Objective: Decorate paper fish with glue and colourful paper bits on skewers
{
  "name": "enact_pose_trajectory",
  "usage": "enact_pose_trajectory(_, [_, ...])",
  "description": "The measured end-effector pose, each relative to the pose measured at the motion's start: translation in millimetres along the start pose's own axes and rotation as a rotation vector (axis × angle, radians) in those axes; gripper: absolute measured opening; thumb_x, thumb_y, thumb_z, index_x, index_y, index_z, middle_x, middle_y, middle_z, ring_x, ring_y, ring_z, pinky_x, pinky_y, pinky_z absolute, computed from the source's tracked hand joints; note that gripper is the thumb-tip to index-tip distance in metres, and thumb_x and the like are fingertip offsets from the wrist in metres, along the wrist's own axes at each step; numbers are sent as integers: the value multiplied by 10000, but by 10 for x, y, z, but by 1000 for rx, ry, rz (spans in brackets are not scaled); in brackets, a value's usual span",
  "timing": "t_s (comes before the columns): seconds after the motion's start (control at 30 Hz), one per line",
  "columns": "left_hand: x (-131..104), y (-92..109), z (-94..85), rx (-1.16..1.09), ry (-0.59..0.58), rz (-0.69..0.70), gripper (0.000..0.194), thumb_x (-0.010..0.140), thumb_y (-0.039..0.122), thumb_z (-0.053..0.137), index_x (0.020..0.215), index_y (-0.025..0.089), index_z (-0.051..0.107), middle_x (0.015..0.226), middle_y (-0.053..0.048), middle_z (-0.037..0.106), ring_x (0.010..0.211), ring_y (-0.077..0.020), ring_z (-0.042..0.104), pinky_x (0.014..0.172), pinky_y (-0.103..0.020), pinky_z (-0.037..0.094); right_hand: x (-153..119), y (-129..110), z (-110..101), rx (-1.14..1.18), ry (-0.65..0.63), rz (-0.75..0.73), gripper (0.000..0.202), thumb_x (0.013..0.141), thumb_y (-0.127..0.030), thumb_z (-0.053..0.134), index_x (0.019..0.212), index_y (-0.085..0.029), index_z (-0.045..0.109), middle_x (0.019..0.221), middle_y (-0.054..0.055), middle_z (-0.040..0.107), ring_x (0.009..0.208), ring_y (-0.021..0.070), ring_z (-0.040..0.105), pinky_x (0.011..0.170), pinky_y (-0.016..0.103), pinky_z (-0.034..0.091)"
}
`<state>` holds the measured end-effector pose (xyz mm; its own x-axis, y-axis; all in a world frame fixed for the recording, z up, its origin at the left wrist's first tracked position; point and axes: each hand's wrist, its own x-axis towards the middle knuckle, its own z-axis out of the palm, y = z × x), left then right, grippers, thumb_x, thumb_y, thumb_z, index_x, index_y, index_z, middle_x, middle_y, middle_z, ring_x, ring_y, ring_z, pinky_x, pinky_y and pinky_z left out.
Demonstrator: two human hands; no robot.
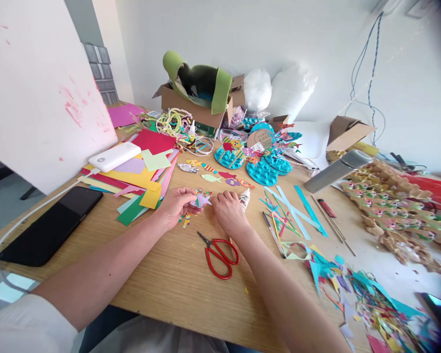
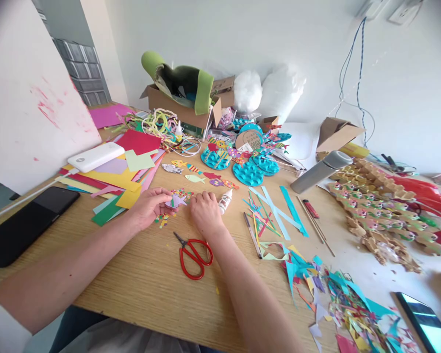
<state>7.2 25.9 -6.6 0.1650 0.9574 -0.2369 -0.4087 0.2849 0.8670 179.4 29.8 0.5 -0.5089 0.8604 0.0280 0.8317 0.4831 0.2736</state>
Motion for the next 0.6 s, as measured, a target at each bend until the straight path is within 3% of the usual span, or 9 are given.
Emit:
enact_pose_trajectory(0.17, [-2,2,-5,6,-4,-2,165,623,161,683,724,142,554,659,-99,718,554,-207,697,476,-239,533,-15,23,29,28,21,14,251,902,-100,405,977,-129,643,960,154,649,953,275,541,810,369,344])
enact_pose_trajectory(0.27, [2,1,-4,10,3,-4,160,621,153,667,735,144,554,666,-97,720,562,-214,702,470,-241,534,-59,67,23,167,100,137,252,879,-93,419,953,-133,656,945,138,655,948,263,557,809,359,365])
enact_pose_trajectory(0.43, [10,-9,9,25,32,-8,172,621,152,678,731,145,546,684,-87,720,585,-224,712,453,-228,524,-189,117,-77,870,303,443,201,803,-150,480,869,-161,670,805,50,668,747,172,590,708,295,425])
enact_pose_trajectory(0.5, [10,-19,16,38,39,-4,192,619,162,692,736,146,542,682,-81,717,592,-228,714,450,-230,524,-252,70,-110,1242,270,492,161,768,-224,528,840,-163,658,685,11,634,622,146,559,610,275,417])
enact_pose_trajectory(0.6, [8,-45,26,74,37,13,199,618,166,698,748,147,549,688,-69,716,594,-217,711,455,-235,530,-328,-87,-95,1661,148,402,205,719,-342,620,821,-164,643,619,-12,608,578,130,543,575,266,415])
